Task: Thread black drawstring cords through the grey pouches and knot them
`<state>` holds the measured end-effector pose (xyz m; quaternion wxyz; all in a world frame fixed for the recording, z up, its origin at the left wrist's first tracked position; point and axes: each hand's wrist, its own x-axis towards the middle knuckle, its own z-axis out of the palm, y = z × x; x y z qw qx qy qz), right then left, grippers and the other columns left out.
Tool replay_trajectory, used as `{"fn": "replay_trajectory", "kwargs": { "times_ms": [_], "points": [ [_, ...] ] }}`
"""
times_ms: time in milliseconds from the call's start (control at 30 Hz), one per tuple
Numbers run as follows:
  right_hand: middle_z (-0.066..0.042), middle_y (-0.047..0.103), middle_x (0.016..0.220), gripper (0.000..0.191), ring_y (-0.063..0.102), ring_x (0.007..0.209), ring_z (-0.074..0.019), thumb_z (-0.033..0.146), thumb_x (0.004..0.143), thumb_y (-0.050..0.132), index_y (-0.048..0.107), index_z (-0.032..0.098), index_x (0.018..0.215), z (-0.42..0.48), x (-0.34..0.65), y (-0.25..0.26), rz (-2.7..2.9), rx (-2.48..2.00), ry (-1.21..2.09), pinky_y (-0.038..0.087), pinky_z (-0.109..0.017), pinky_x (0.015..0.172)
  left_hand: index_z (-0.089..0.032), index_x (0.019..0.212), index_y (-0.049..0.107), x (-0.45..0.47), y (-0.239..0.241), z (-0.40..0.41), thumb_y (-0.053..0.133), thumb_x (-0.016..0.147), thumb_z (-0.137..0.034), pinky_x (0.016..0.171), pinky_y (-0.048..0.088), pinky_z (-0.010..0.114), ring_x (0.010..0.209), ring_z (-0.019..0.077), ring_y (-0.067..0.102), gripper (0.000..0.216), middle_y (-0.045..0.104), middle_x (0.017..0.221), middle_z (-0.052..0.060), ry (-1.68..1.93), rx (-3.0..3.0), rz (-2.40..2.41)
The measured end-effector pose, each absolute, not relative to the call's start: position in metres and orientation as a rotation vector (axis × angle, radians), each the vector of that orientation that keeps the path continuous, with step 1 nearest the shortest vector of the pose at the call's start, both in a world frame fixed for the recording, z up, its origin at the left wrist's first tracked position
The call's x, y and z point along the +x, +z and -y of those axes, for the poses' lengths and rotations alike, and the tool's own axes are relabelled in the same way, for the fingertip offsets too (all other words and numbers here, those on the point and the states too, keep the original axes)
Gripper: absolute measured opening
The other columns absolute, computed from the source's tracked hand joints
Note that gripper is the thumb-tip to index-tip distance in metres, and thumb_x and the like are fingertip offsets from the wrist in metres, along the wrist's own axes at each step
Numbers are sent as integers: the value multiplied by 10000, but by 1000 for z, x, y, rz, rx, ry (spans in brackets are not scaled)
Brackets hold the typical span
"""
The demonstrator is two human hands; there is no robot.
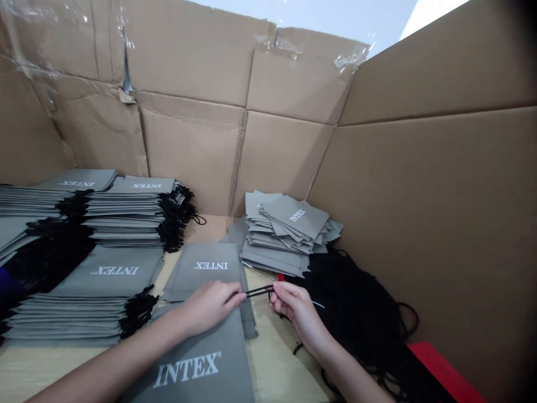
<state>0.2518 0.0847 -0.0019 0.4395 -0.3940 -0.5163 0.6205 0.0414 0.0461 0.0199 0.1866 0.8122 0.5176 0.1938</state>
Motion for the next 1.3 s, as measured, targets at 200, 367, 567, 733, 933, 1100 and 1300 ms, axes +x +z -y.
{"fn": "replay_trajectory", "kwargs": {
  "times_ms": [200, 367, 567, 733, 933, 1100, 1300],
  "points": [
    [-10, 593, 641, 306, 521, 555, -90, 397, 601, 762, 674, 128, 717, -88, 255, -7, 1179, -1009, 1541, 479, -246, 665, -210, 852, 562, 44, 11, -48, 211, 927, -469, 554, 347, 263, 664, 218, 616, 443, 652, 735, 54, 412, 2400, -1562],
    [-10, 597, 599, 338, 530, 539, -94, 432, 558, 775, 674, 129, 668, -96, 261, -11, 1147, -1043, 1464, 484, -238, 618, -236, 1097, 498, 40, 8, -47, 235, 913, -499, 598, 398, 295, 771, 267, 643, 415, 680, 850, 74, 369, 2391, -1554],
    [-17, 616, 588, 378, 541, 546, -107, 445, 529, 784, 701, 129, 719, -109, 273, -3, 1165, -1067, 1300, 485, -231, 584, -216, 929, 558, 27, 10, -45, 218, 891, -549, 589, 397, 296, 719, 254, 632, 478, 667, 783, 68, 369, 2307, -1631],
    [-10, 624, 593, 366, 574, 572, -118, 405, 498, 806, 681, 134, 711, -118, 281, -1, 1125, -1067, 1264, 510, -259, 651, -205, 786, 606, 21, 11, -47, 200, 895, -541, 589, 380, 292, 725, 251, 633, 539, 674, 758, 68, 398, 2271, -1717],
    [19, 604, 580, 290, 586, 605, -120, 316, 529, 789, 658, 157, 733, -125, 294, 0, 1051, -1040, 1245, 523, -265, 723, -190, 745, 628, 21, 7, -48, 166, 915, -504, 565, 353, 265, 659, 213, 622, 584, 669, 711, 62, 421, 2237, -1742],
    [16, 588, 584, 194, 590, 594, -141, 171, 551, 726, 651, 170, 730, -128, 301, 3, 1025, -1022, 1260, 526, -357, 819, -204, 755, 624, 24, 1, -47, 186, 910, -522, 577, 351, 271, 681, 229, 623, 564, 678, 733, 59, 475, 2225, -1747],
    [23, 578, 573, 184, 592, 603, -143, 217, 567, 717, 649, 186, 735, -125, 299, 3, 1090, -1053, 1217, 522, -360, 809, -188, 713, 612, 22, 3, -49, 196, 904, -528, 563, 334, 259, 643, 207, 600, 570, 661, 701, 59, 490, 2182, -1721]
  ]
}}
